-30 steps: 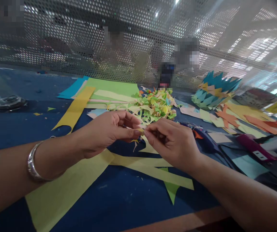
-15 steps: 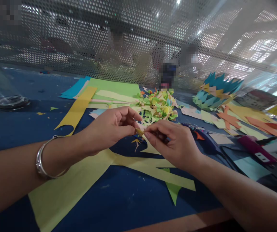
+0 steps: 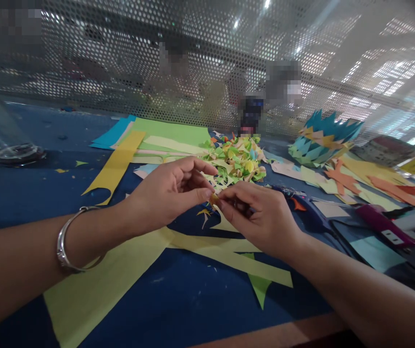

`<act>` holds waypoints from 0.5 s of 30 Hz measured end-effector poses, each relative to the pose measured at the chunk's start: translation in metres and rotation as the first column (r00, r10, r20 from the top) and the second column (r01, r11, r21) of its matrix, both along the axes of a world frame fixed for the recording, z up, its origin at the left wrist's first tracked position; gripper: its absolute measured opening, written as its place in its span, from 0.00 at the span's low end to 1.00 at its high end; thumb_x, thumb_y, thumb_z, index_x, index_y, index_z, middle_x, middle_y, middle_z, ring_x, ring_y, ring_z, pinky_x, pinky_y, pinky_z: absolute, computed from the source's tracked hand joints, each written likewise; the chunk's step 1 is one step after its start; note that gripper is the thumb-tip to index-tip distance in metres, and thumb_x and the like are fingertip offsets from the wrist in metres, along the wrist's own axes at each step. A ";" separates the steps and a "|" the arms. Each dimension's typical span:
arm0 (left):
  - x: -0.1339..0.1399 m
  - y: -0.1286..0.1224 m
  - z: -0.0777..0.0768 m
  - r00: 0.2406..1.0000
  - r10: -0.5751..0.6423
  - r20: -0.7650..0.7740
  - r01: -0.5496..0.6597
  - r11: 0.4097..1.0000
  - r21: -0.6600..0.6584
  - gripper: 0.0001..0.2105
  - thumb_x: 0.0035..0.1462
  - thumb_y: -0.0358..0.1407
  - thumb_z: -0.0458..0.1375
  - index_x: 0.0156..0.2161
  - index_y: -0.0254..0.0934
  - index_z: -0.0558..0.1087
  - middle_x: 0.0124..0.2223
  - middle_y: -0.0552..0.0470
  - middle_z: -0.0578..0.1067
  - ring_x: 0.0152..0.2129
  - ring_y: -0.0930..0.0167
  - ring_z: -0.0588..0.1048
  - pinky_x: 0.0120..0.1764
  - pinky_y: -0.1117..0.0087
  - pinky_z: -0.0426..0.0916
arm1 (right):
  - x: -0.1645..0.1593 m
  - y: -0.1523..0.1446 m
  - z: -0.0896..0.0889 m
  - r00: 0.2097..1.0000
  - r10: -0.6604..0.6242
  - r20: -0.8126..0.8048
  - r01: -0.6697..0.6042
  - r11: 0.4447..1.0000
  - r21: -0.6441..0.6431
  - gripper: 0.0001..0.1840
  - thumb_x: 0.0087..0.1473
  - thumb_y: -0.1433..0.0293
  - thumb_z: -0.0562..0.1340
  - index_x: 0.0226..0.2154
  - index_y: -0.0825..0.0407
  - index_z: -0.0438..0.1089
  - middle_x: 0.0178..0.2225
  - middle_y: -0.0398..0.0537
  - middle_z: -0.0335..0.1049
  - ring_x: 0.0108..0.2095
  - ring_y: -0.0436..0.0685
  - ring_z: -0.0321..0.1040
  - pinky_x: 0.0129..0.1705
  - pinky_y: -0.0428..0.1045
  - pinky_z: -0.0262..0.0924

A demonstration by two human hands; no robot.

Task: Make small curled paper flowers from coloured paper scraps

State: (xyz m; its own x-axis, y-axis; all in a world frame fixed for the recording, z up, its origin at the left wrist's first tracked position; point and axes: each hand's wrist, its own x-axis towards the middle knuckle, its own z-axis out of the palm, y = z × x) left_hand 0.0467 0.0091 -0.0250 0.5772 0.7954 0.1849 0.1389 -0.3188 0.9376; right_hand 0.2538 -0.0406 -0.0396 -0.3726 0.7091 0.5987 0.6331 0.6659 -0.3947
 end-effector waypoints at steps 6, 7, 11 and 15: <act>-0.001 0.001 -0.003 0.999 0.000 0.038 0.001 1.000 -0.013 0.22 0.58 0.40 0.64 0.56 0.39 0.67 0.46 0.47 0.79 0.44 0.66 0.78 0.47 0.63 0.74 | 0.001 0.001 0.000 1.000 -0.014 -0.018 0.013 1.000 -0.022 0.04 0.59 0.73 0.63 0.32 0.55 0.72 0.26 0.40 0.67 0.24 0.45 0.59 0.27 0.43 0.54; -0.001 0.001 -0.004 0.999 0.008 0.039 -0.007 1.000 -0.025 0.23 0.57 0.41 0.65 0.56 0.39 0.67 0.46 0.46 0.78 0.44 0.66 0.78 0.47 0.63 0.74 | 0.002 0.001 0.000 1.000 -0.021 -0.020 0.021 0.999 -0.030 0.04 0.59 0.74 0.63 0.32 0.55 0.72 0.26 0.40 0.66 0.24 0.45 0.59 0.27 0.43 0.54; -0.001 0.002 -0.006 0.999 -0.004 0.052 0.012 0.988 -0.151 0.24 0.56 0.42 0.66 0.54 0.38 0.67 0.46 0.46 0.79 0.40 0.68 0.78 0.44 0.65 0.75 | 0.002 0.000 0.002 0.998 -0.049 -0.029 0.048 0.998 -0.050 0.04 0.58 0.75 0.62 0.32 0.55 0.73 0.25 0.39 0.65 0.23 0.45 0.58 0.26 0.43 0.54; 0.000 0.003 -0.007 0.995 -0.011 0.099 0.034 0.972 -0.233 0.24 0.54 0.39 0.68 0.53 0.38 0.66 0.44 0.47 0.79 0.38 0.70 0.79 0.43 0.67 0.75 | 0.001 -0.001 0.003 0.998 -0.055 -0.038 0.053 0.997 -0.058 0.04 0.58 0.75 0.63 0.32 0.55 0.74 0.24 0.39 0.64 0.23 0.45 0.58 0.26 0.44 0.54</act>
